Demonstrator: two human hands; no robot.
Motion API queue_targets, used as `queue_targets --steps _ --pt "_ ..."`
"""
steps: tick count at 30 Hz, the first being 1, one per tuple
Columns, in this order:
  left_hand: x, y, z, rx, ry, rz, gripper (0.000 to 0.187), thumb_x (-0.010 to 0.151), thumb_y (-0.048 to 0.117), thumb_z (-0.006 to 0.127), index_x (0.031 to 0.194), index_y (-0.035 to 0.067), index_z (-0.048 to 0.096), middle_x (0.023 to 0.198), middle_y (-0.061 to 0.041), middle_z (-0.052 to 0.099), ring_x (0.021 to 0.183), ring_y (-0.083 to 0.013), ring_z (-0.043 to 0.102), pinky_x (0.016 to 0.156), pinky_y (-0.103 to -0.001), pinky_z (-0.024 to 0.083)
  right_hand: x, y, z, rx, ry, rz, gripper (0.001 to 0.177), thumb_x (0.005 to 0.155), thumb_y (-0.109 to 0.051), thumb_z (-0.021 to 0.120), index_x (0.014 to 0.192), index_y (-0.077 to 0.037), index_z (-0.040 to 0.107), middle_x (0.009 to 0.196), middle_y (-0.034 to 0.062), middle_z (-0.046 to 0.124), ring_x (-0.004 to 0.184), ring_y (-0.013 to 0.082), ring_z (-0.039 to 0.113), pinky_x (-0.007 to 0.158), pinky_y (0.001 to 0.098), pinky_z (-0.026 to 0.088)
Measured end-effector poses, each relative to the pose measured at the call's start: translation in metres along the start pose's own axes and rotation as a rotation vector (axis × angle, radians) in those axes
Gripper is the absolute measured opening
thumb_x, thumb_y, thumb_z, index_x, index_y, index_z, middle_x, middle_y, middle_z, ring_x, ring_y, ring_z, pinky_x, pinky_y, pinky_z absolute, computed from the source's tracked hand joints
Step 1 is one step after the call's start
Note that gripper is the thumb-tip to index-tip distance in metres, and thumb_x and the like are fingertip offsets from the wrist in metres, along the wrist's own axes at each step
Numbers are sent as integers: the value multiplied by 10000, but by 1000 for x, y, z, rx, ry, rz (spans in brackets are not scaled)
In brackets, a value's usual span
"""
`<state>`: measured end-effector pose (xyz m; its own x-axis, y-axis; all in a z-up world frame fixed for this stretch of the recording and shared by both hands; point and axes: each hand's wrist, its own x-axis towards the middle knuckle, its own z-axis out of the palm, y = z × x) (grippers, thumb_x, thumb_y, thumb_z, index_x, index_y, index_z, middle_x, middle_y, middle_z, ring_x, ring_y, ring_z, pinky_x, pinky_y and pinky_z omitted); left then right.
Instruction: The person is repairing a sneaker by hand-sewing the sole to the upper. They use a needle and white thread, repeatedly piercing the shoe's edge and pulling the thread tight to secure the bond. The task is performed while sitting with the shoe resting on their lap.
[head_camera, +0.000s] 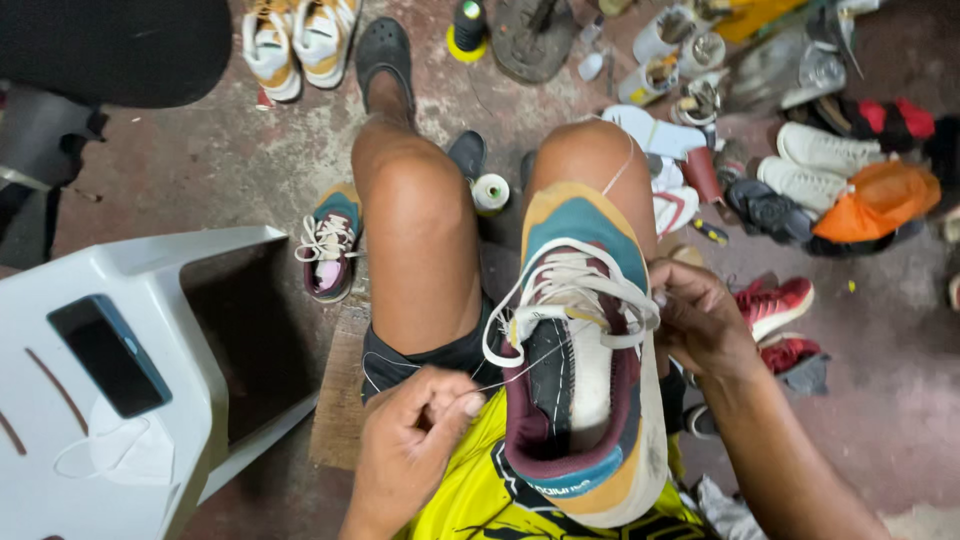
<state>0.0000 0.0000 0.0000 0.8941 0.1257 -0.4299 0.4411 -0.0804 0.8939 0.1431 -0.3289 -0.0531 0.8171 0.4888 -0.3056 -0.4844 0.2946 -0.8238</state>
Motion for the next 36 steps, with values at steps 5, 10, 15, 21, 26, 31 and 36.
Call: queue_targets --steps 5,10,15,21,26,31,36 --pt "-19 10 -8 -157 128 282 69 908 68 723 878 24 680 983 -164 619 705 -82 524 655 -239 436 -3 -3 6 29 -66 -17 137 1048 -87 630 1038 49 644 916 57 631 768 95 489 678 246 382" --pt "-25 17 0 -753 -77 486 130 1034 129 642 968 19 625 952 -161 671 799 -134 594 755 -283 499 1 -5 3 -86 -63 18 110 1023 -71 622 1017 36 647 841 28 595 708 78 463 596 214 348" --pt "-20 28 9 -318 -56 36 194 993 123 581 920 -7 706 766 -102 659 616 -125 577 514 -307 472 2 -10 16 -76 -140 -9 123 1052 -55 611 1067 47 678 889 2 579 750 67 478 674 223 381" --pt "1 22 18 315 -11 85 190 991 132 528 965 20 680 683 -150 677 633 -298 687 577 -402 500 6 -32 52 -438 -178 51 123 971 -18 598 1051 29 679 1040 60 676 962 154 614 876 305 469" --pt "19 -24 26 183 -190 137 233 784 -3 526 968 -12 669 831 -194 721 779 -367 688 689 -406 545 17 -49 73 -926 -353 -13 121 950 -80 633 1046 -31 687 916 85 699 876 214 673 818 333 520" --pt "26 -23 36 62 -84 115 263 820 -27 550 1048 -11 680 965 -155 743 869 -272 729 765 -361 558 30 -60 83 -1045 -446 -115 172 937 -100 603 1084 -48 676 959 111 694 926 307 681 815 404 535" --pt "33 -18 47 -120 -6 12 272 865 -34 604 1115 -31 712 1002 -114 743 910 -209 715 807 -343 562 46 -75 91 -1136 -534 -48 193 940 -130 600 1100 -68 688 948 112 693 895 344 685 750 442 525"
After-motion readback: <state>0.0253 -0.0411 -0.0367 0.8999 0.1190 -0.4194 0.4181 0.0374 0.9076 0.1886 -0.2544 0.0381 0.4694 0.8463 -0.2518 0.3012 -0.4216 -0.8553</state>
